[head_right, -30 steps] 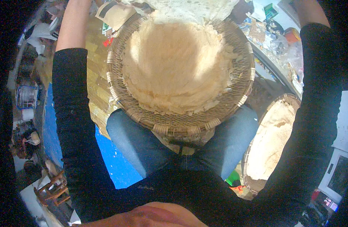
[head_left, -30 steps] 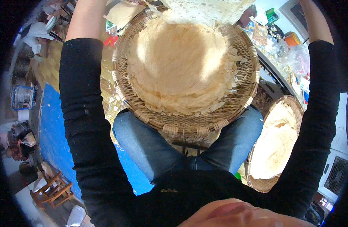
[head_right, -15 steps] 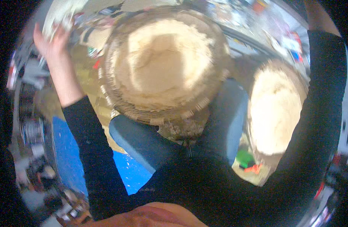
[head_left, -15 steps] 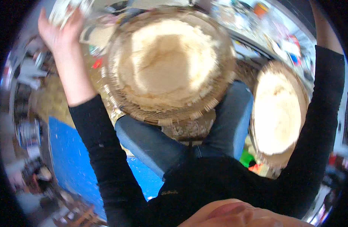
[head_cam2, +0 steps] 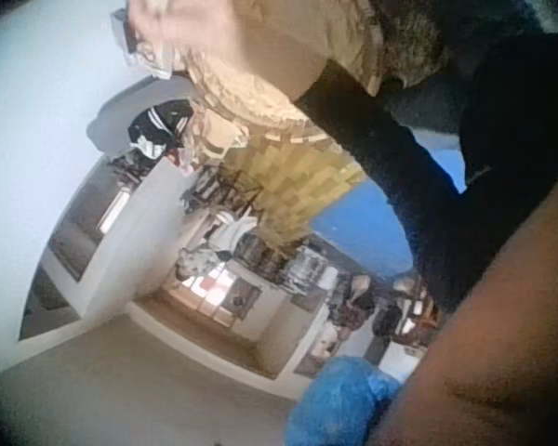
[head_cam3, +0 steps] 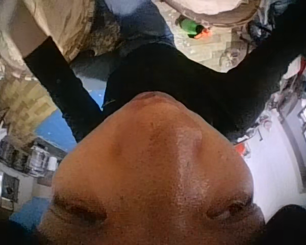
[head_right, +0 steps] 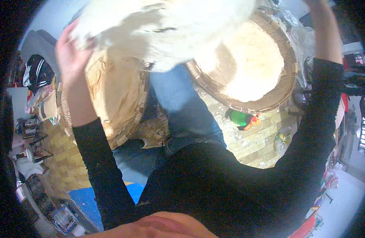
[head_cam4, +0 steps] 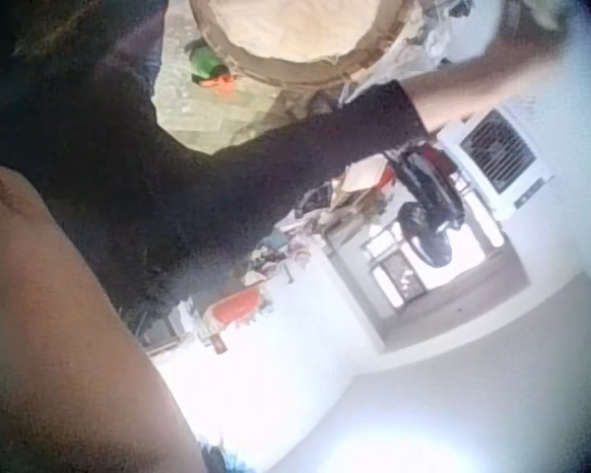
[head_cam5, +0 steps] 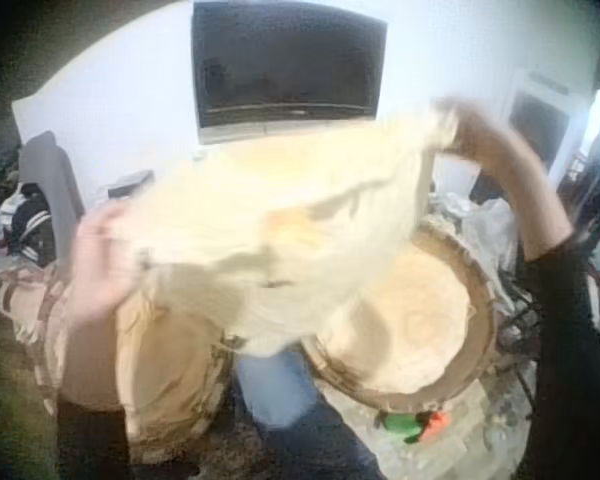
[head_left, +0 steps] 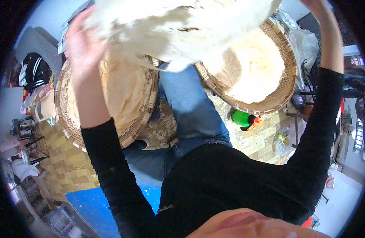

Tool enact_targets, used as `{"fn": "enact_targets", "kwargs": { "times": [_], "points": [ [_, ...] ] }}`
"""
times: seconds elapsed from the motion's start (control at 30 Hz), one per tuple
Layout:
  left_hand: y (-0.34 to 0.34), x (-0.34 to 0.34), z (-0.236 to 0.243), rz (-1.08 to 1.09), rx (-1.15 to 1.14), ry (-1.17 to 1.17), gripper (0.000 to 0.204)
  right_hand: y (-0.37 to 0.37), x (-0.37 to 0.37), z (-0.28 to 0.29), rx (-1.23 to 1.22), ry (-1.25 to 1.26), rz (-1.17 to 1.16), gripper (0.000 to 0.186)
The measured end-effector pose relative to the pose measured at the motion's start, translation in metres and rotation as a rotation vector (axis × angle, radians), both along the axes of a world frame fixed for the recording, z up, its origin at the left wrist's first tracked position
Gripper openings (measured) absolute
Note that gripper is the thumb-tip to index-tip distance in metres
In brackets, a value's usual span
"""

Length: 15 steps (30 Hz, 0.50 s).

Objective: The person sits on the floor and uses both hands to peel apart thin, flexible dough sheets from a large woven basket. They repeatedly lift, separate, and transfer the sheets to a second basket, continuing the process throughout the clip.

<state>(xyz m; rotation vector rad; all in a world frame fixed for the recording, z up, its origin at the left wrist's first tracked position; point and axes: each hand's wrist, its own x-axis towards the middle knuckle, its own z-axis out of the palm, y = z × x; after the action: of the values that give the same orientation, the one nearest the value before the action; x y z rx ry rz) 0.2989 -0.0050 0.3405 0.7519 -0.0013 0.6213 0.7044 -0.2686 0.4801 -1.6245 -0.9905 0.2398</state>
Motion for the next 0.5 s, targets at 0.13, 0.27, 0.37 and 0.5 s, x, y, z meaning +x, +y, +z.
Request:
{"fn": "enact_targets", "kwargs": {
  "times": [0.13, 0.27, 0.37, 0.5],
  "points": [
    [-0.032, 0.115, -0.01, -0.02, -0.054, 0.241, 0.035, 0.004, 0.108, -0.08, -0.212, 0.517, -0.064, 0.026],
    [-0.091, 0.187, 0.01, 0.258, 0.064, 0.22, 0.042, -0.026, 0.212, -0.11, 0.003, 0.519, -0.032, 0.025],
    [-0.133, 0.21, -0.001, 0.257, -0.281, 0.246, 0.039, -0.068, 0.269, -0.129, 0.06, 0.504, -0.067, 0.032],
    [-0.189, 0.21, -0.087, 0.403, 0.409, 0.591, 0.036, -0.129, 0.297, -0.207, -0.281, 0.031, -0.206, 0.046]
  ]
}}
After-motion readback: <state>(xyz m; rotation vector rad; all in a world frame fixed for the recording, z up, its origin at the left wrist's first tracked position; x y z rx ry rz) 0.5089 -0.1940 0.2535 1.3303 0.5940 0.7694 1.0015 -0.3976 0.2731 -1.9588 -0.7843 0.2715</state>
